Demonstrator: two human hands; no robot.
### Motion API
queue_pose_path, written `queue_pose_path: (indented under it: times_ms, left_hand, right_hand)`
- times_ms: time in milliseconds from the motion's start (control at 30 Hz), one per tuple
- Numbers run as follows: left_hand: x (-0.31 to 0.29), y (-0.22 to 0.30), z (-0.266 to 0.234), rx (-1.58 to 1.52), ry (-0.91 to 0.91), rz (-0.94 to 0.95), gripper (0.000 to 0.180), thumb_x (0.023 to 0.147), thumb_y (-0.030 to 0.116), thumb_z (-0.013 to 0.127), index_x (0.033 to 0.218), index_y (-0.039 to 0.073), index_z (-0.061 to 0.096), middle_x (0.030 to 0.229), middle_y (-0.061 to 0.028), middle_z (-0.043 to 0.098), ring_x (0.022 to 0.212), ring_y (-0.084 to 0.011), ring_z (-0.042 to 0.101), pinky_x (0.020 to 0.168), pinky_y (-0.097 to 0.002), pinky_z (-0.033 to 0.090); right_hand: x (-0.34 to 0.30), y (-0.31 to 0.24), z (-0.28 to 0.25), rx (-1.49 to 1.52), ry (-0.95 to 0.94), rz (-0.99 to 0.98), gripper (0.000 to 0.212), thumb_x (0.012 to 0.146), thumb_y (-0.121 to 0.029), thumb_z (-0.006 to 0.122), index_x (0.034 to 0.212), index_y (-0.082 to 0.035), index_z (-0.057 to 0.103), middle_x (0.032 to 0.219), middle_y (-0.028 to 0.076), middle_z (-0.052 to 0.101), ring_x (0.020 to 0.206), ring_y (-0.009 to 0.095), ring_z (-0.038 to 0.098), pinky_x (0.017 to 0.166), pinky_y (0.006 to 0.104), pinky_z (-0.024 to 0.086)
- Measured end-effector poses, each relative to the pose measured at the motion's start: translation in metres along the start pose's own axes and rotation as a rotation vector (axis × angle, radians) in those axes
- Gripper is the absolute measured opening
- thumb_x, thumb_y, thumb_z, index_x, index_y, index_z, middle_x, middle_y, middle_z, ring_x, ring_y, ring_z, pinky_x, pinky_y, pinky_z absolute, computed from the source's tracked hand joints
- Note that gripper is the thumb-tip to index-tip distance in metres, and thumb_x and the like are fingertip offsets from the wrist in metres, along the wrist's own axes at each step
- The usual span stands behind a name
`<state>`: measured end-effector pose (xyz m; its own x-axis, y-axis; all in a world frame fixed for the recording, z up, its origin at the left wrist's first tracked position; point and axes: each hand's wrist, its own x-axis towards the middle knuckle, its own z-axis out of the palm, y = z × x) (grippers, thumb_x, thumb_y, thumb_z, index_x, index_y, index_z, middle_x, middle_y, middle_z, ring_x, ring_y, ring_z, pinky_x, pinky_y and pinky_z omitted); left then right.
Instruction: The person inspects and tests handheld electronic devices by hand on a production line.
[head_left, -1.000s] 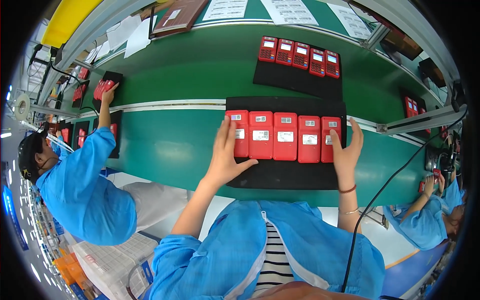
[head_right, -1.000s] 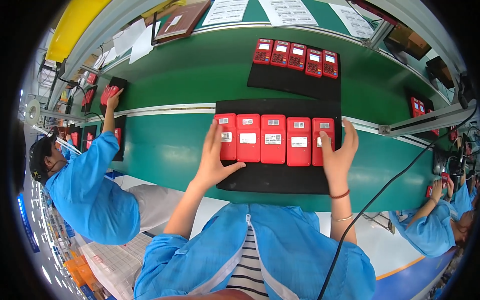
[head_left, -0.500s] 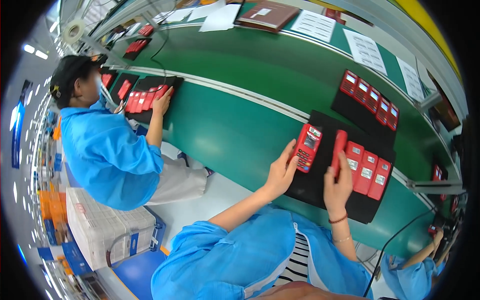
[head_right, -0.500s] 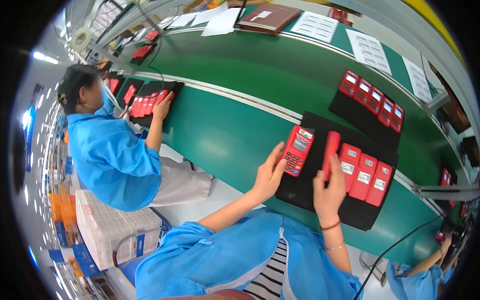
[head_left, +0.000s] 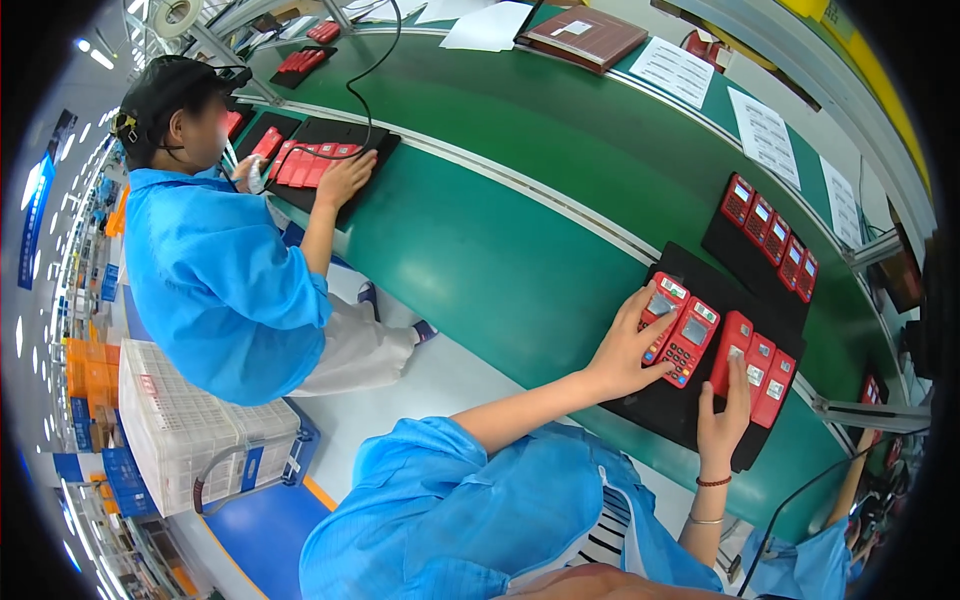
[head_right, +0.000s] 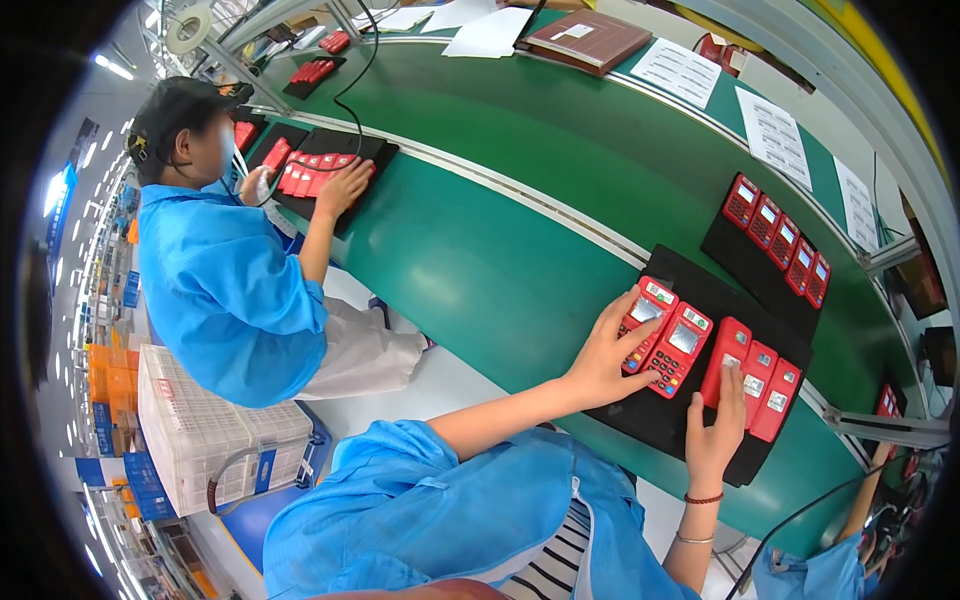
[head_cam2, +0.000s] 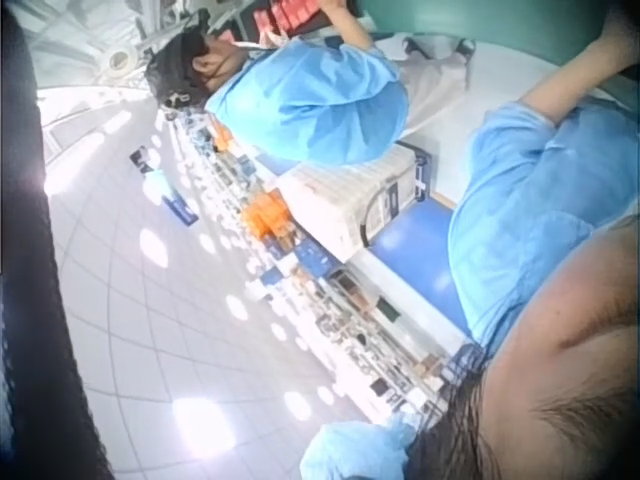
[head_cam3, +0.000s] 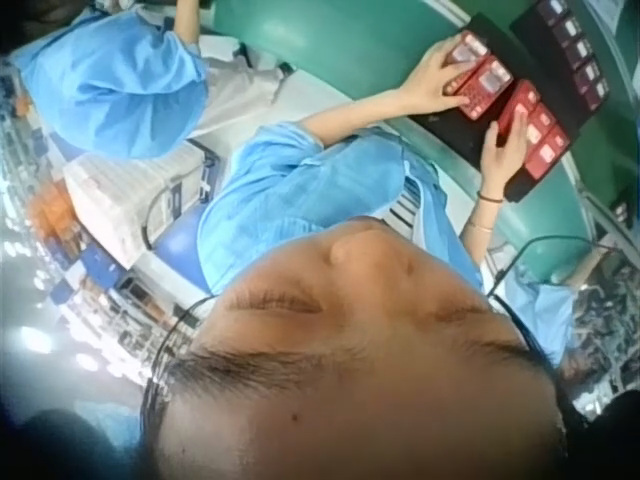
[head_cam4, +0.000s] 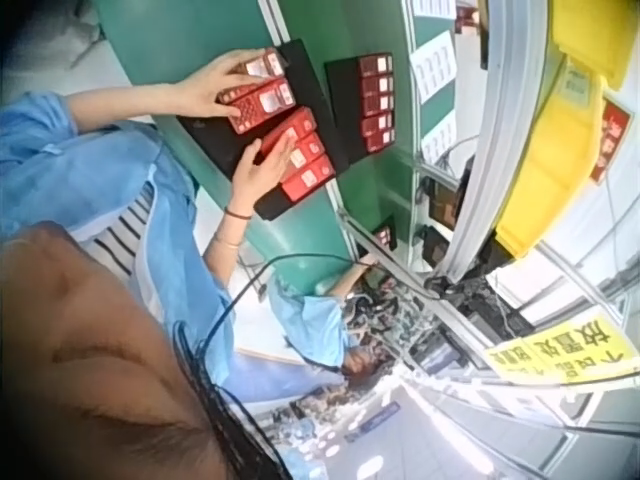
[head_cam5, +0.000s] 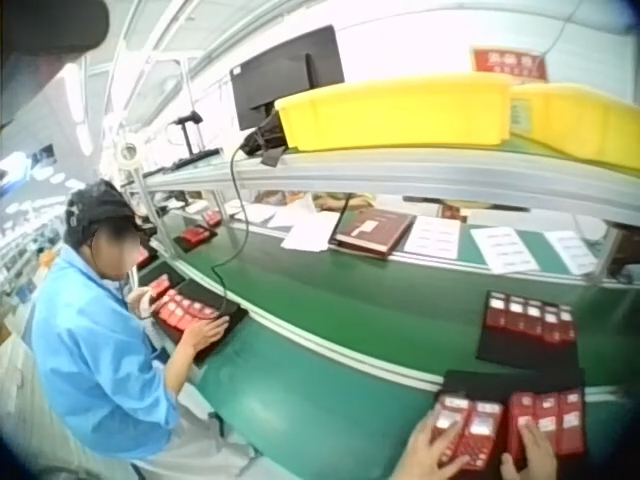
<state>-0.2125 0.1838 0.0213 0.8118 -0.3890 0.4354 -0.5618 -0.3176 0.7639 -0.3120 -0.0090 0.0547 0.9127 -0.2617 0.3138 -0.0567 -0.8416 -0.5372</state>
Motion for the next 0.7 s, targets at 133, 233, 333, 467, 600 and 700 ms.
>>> queue_pose_path:
  times_ms: [133,233,333,467,600,700]
  left_hand:
    - [0.001,0.0,-0.003,-0.019,-0.011,-0.021,0.071,0.068,0.021,0.083,0.133,0.013,0.055,0.151,-0.0236,0.025,0.138,-0.0448,0.029,0.111,-0.0508,0.031]
    - [-0.001,0.001,-0.007,-0.004,0.01,-0.018,0.062,0.067,0.02,0.084,0.124,0.01,0.06,0.15,-0.023,0.028,0.136,-0.0435,0.033,0.109,-0.0492,0.035]
    - [-0.003,0.0,-0.002,0.032,0.035,-0.016,0.061,0.066,0.02,0.085,0.121,0.01,0.062,0.149,-0.0235,0.03,0.135,-0.0427,0.035,0.109,-0.0481,0.035]
    - [0.001,0.001,0.004,0.016,0.075,-0.006,0.059,0.063,0.019,0.087,0.117,0.01,0.066,0.148,-0.0248,0.034,0.135,-0.0418,0.036,0.109,-0.0465,0.036]
    - [0.006,0.011,-0.006,0.109,0.034,-0.036,0.061,0.061,0.019,0.089,0.117,0.008,0.066,0.145,-0.0233,0.038,0.133,-0.0398,0.041,0.108,-0.0456,0.039]
    - [0.006,0.016,-0.01,0.114,0.024,-0.075,0.058,0.064,0.016,0.088,0.117,0.007,0.066,0.145,-0.0205,0.039,0.132,-0.0362,0.043,0.106,-0.0429,0.041]
  right_hand:
    - [-0.014,0.021,0.006,0.271,0.059,0.267,0.038,0.09,0.002,0.054,0.128,0.0,0.058,0.127,0.016,0.06,0.113,0.029,0.06,0.097,0.036,0.046]
    - [-0.016,0.025,-0.007,-0.274,0.109,-0.046,0.039,0.083,-0.006,0.068,0.122,-0.009,0.064,0.135,0.016,0.051,0.125,0.034,0.047,0.105,0.0441,0.038]
    - [-0.003,0.047,-0.015,-0.262,0.038,0.038,0.057,0.076,-0.013,0.076,0.13,-0.013,0.058,0.14,0.016,0.047,0.129,0.036,0.042,0.108,0.0476,0.035]
    - [0.001,0.039,-0.03,0.016,0.126,0.099,0.048,0.087,-0.008,0.065,0.133,-0.002,0.053,0.123,0.019,0.062,0.104,0.03,0.063,0.094,0.0354,0.048]
    - [-0.008,0.055,-0.029,0.177,0.174,0.199,0.034,0.09,-0.008,0.064,0.124,-0.003,0.063,0.108,0.014,0.068,0.089,0.021,0.063,0.081,0.0311,0.051]
    - [-0.007,0.074,-0.051,-0.174,0.203,0.005,0.042,0.082,-0.008,0.07,0.124,-0.004,0.061,0.134,0.017,0.052,0.12,0.034,0.049,0.101,0.0418,0.041]
